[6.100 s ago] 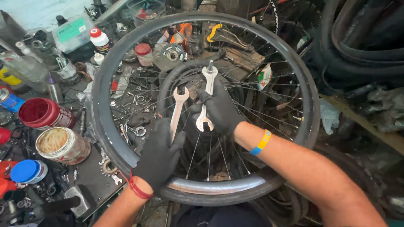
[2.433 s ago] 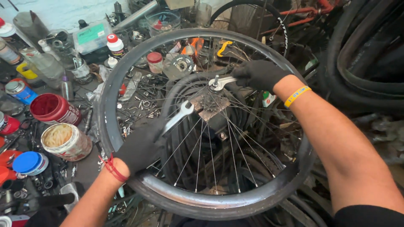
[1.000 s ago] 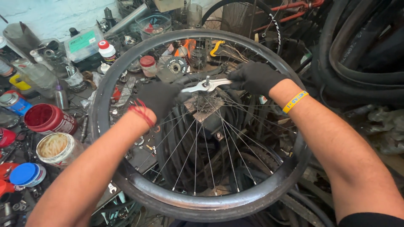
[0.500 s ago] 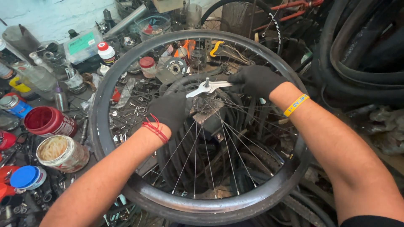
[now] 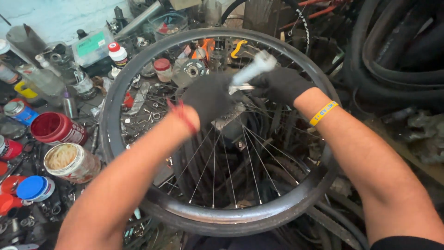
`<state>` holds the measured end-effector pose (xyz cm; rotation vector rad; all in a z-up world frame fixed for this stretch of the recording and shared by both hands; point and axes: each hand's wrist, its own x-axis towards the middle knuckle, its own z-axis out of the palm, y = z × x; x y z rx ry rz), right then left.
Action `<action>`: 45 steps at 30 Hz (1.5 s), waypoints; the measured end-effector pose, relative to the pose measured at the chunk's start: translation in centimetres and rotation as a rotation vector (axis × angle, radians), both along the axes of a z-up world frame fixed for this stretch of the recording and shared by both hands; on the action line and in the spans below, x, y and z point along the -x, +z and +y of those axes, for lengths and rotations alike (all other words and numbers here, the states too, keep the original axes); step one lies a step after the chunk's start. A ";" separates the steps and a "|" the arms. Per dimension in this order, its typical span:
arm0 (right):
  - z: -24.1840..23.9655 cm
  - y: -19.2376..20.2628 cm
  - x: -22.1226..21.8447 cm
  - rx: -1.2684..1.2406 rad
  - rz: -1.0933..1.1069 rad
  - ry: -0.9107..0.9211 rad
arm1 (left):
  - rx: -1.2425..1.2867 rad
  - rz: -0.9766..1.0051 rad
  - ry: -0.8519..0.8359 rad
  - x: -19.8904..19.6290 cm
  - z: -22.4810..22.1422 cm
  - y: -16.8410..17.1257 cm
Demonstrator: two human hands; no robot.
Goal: Adjusting the nuts on a bicycle wheel hub using two open-end wrenches at a repair station.
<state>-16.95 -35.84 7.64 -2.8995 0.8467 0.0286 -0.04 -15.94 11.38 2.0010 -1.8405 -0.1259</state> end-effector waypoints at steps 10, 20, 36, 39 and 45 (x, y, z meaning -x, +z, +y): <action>0.7 1.0 -0.5 0.036 0.037 -0.036 | -0.118 -0.377 -0.126 -7.3 -10.6 -5.6; 0.1 -0.3 -0.1 0.031 -0.046 0.034 | -0.032 -0.673 -0.306 -8.1 -9.8 -4.8; 0.0 -1.1 0.1 -0.016 -0.106 0.038 | -0.125 -0.397 -0.067 -4.6 -7.8 -3.7; -0.6 -1.6 0.3 0.014 -0.115 0.034 | -0.108 -0.349 -0.014 -5.6 -6.0 -2.3; -1.4 -2.1 0.4 -0.026 -0.120 0.060 | -0.220 0.033 0.150 1.0 14.1 3.8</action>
